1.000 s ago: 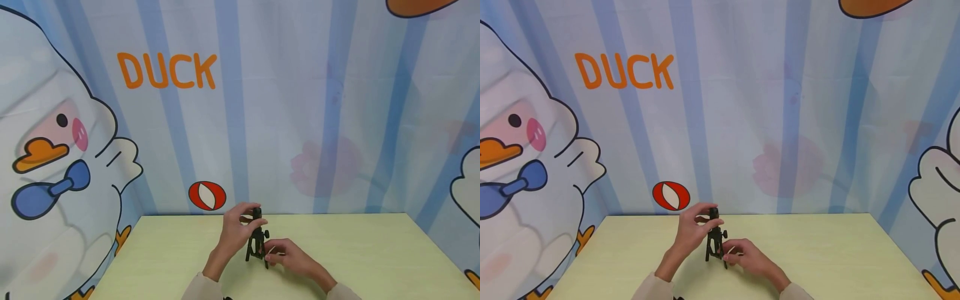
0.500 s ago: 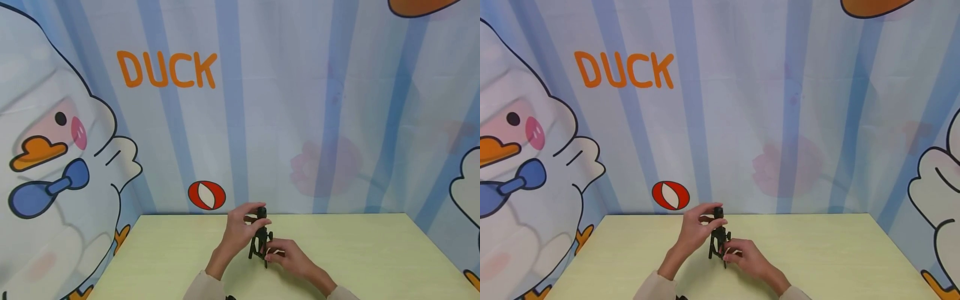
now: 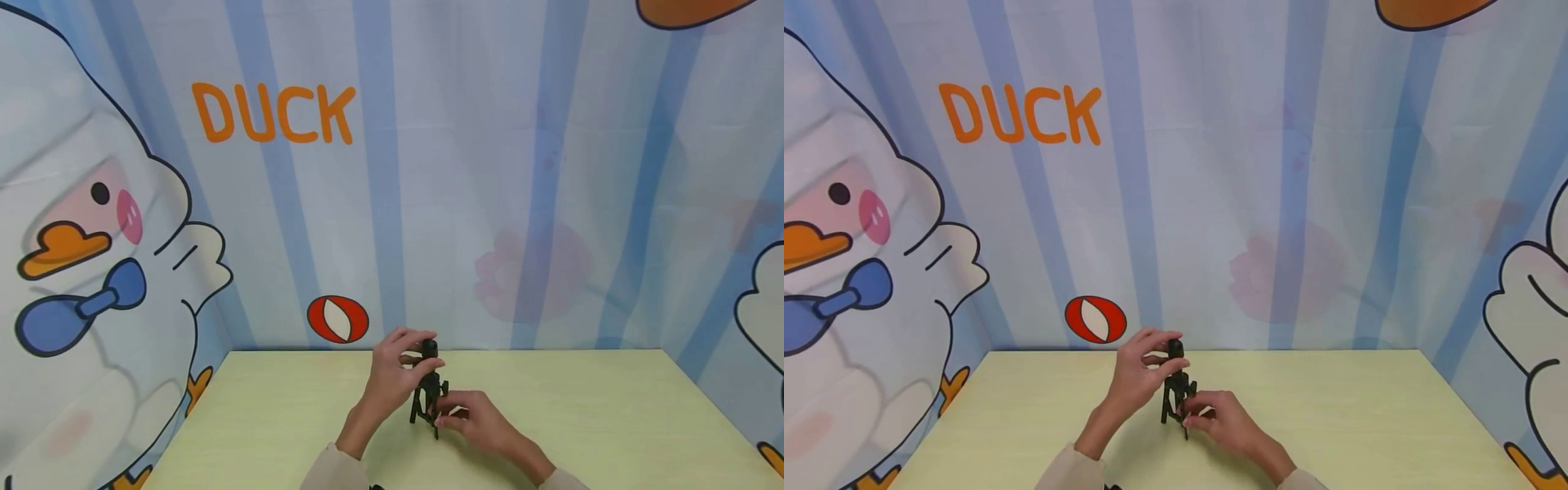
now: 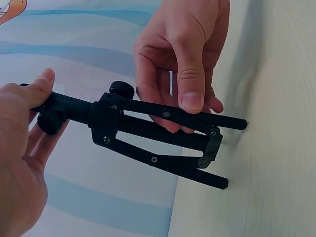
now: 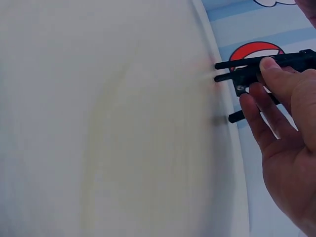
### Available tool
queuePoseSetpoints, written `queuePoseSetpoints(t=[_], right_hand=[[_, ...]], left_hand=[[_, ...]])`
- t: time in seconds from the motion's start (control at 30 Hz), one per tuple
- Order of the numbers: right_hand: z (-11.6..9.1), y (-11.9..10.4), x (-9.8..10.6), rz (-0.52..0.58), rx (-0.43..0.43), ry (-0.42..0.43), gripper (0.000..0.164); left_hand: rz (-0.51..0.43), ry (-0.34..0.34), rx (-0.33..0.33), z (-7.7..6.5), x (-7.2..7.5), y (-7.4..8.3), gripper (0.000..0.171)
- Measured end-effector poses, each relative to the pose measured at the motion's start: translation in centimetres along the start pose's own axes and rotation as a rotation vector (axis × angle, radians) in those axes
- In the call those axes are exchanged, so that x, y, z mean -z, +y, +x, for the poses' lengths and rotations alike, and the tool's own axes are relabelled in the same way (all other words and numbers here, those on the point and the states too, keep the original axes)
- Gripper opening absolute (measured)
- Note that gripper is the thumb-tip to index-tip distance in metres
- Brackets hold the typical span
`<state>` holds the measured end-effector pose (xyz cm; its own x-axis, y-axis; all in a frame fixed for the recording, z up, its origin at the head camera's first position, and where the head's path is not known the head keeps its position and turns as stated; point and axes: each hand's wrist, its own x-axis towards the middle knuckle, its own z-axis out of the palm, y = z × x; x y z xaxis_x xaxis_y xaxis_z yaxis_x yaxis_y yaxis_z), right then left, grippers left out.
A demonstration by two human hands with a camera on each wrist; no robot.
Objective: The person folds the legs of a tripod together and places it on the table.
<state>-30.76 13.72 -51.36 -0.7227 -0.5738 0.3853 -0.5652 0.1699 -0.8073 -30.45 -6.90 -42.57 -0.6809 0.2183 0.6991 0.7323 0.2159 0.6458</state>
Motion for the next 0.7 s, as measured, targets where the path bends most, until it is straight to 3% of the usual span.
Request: queuePoseSetpoints(t=[0.33,0.5,0.7], right_hand=[[-0.1,-0.4,1.9,-0.007,-0.140,0.097,0.018],[-0.4,-0.3,2.4,0.058,-0.139,-0.002,0.022],[-0.5,0.3,2.6,0.115,-0.110,-0.127,0.026]], left_hand=[[0.037,-0.057,0.031,0.2,0.4,0.2,0.039],[0.036,-0.084,0.034,0.2,0.4,0.3,0.040],[-0.032,-0.152,0.055,0.2,0.4,0.5,0.036]])
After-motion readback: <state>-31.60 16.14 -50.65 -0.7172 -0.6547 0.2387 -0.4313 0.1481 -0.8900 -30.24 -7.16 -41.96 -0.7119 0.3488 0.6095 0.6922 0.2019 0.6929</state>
